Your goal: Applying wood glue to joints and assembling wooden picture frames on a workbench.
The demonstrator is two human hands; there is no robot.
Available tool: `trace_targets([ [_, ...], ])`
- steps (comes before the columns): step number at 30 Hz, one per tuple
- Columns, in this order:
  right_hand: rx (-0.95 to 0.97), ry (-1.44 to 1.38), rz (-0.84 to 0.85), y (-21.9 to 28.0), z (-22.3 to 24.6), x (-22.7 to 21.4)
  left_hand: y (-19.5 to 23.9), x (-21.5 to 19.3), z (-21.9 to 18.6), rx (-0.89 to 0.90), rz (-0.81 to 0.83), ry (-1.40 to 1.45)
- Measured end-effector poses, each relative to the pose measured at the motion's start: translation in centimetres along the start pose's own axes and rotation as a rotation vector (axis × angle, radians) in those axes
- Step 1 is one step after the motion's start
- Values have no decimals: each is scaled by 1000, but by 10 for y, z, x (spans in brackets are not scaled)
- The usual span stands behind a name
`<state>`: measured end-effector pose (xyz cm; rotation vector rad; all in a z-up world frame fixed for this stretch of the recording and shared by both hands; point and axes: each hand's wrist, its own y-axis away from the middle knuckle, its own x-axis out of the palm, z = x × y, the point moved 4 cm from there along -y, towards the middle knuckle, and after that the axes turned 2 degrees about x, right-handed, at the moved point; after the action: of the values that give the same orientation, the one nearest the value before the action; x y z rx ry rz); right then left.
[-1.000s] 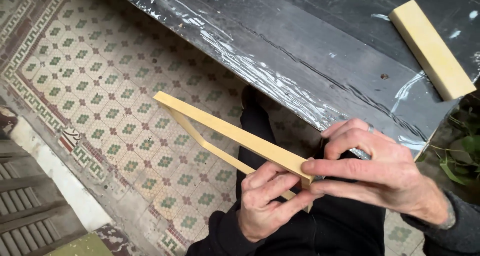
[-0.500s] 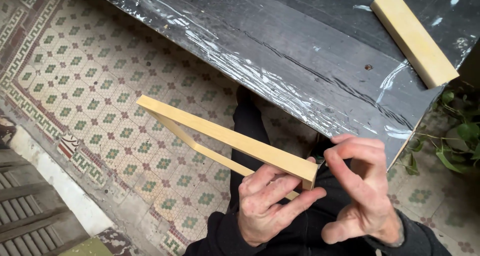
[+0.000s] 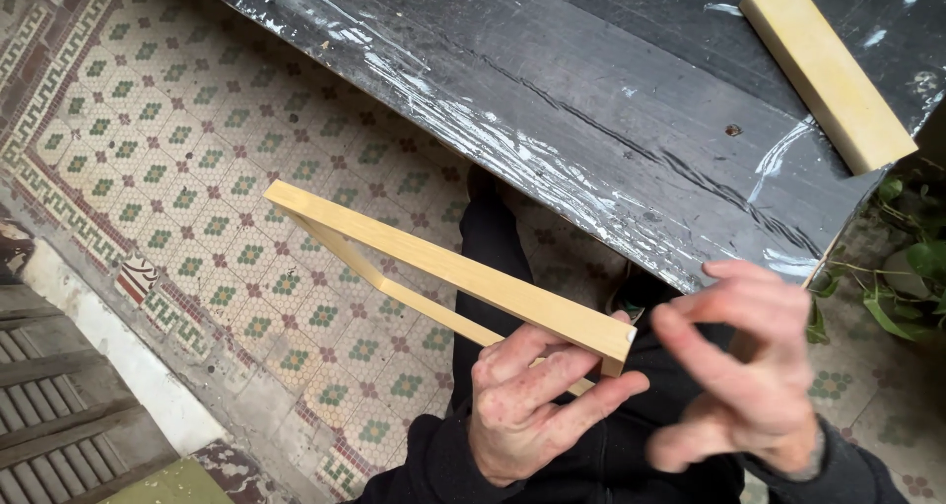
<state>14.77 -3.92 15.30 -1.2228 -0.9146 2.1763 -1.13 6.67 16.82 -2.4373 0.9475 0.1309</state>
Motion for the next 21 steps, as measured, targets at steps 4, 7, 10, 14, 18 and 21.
trace_targets([
  [4, 187, -202, -68, -14, -3, -10, 1, 1, -3, 2, 31, 23],
  [7, 252, -319, -43, -27, -5, -11, 3, 3, 2, 7, 25, 27],
  [10, 237, -349, 41, -34, -4, -7, 4, 2, 0, -2, 32, 17],
  [14, 178, -373, -9, -30, -5, -6, -3, 2, -4, 2, 43, 34],
  [18, 169, -407, -51, -10, 3, -1, -2, 4, -2, 2, 55, 25],
  [21, 324, -548, -190, 11, -1, 0, -1, 5, -1, -15, 43, 58],
])
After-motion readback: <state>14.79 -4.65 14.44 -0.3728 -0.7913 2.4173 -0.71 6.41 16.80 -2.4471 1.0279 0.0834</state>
